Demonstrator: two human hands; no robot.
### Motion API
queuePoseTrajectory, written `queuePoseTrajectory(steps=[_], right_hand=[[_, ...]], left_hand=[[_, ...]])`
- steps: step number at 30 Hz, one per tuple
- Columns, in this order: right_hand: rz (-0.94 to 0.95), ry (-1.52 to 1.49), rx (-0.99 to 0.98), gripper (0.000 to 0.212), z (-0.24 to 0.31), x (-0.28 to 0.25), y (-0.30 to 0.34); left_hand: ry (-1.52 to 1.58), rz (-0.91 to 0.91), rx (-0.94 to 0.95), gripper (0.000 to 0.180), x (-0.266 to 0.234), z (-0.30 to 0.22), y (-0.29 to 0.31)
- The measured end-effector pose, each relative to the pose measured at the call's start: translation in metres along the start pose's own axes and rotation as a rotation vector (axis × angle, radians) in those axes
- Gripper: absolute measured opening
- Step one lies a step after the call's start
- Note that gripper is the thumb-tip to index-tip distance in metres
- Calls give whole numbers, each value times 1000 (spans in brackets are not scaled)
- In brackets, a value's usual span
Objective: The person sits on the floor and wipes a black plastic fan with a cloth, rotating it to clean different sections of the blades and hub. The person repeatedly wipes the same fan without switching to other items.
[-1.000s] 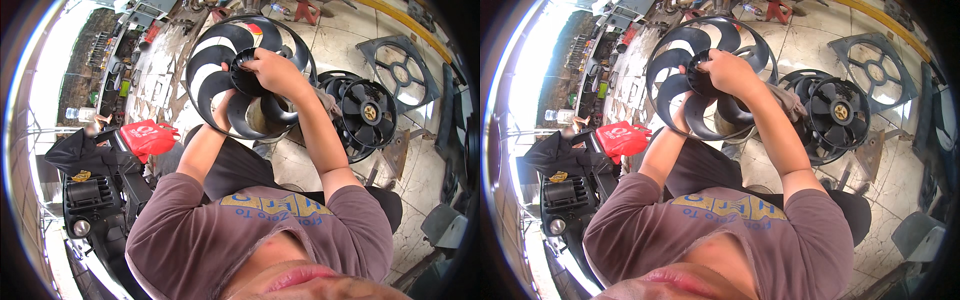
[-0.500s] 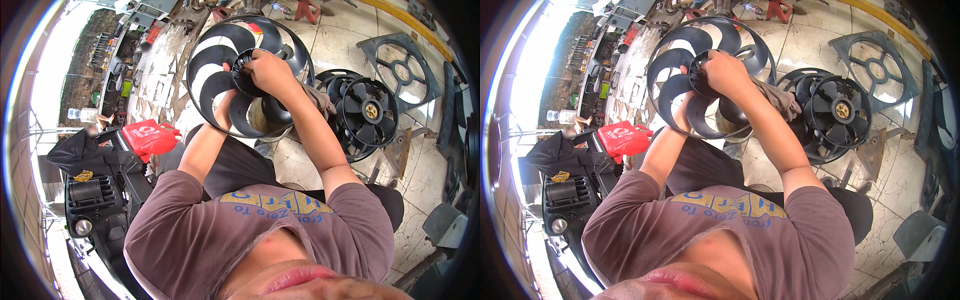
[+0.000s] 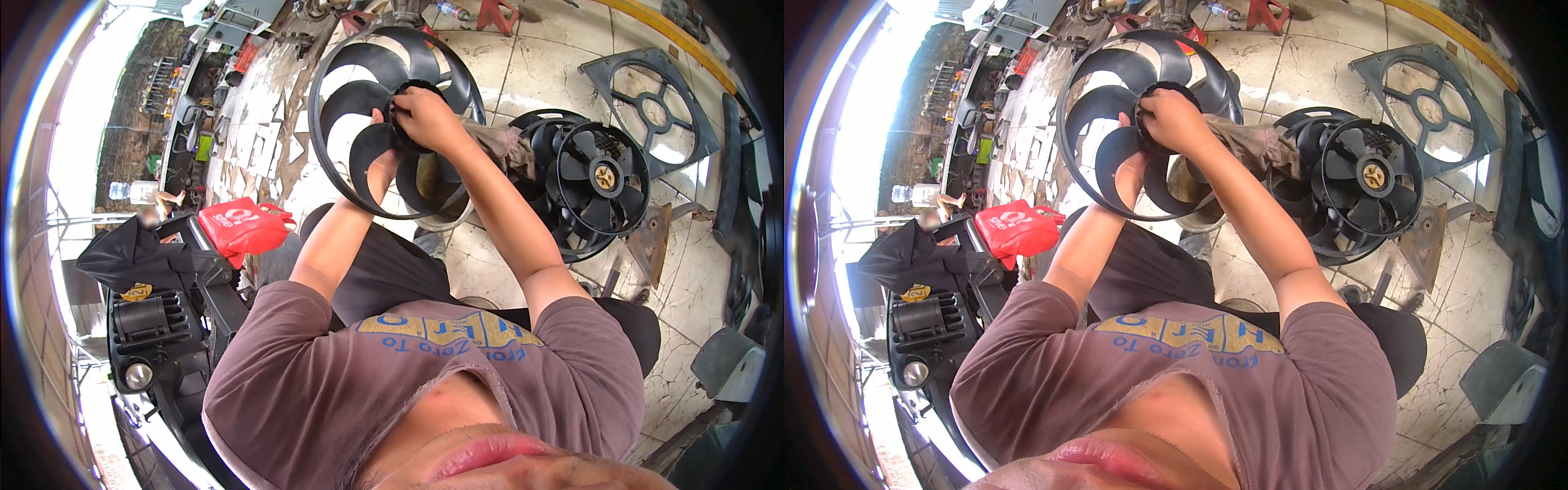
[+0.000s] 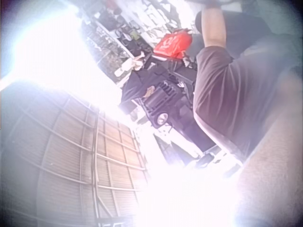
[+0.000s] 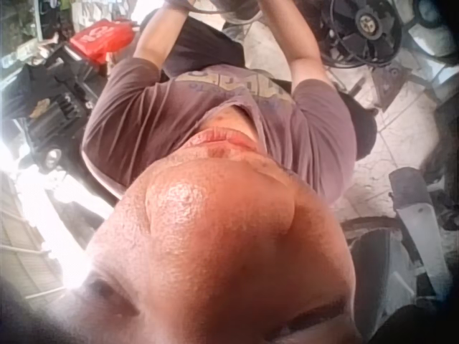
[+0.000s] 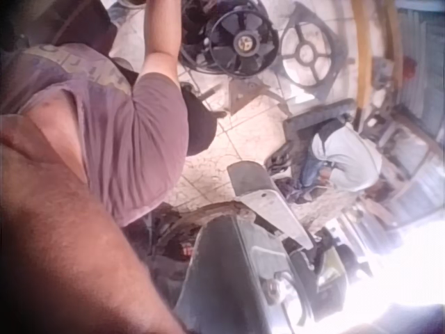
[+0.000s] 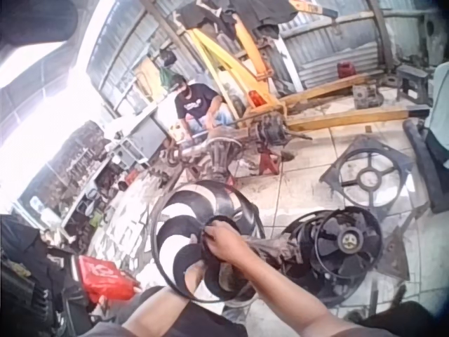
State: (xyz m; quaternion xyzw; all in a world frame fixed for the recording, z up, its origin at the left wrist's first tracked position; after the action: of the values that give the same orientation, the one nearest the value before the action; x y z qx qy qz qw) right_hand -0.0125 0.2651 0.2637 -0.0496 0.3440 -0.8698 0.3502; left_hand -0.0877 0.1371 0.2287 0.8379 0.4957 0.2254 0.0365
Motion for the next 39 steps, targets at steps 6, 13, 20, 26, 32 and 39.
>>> queuePoseTrajectory(steps=[6,13,20,26,32,39], right_hand=[[121,-167,2,22,-9,-4,-9],[-31,-166,195,16,-4,-11,-2],[-199,-184,10,17,-8,1,3],[-225,-317,55,22,-8,8,14],[-271,-439,162,21,-20,2,16],[-306,-535,263,11,-13,-18,11]], left_hand=[[-120,-65,152,66,-25,4,-5],[-93,0,40,74,-10,13,10],[33,142,81,75,-12,22,-2],[-21,132,106,66,-22,20,0],[-199,145,200,64,4,5,19],[-110,89,88,70,-23,11,-7]])
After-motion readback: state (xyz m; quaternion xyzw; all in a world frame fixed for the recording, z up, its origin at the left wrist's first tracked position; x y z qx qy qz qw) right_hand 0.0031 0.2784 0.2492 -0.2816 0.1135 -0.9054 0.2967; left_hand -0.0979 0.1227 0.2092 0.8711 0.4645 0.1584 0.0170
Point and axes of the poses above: each hand's wrist, its own y-axis away from the middle knuckle, its own x-axis out of the palm, z = x × y, the point moved 4 cm from there along -y, towards the middle knuckle, and after that the axes turned 11 degrees about -z, right-handed, at the moved point
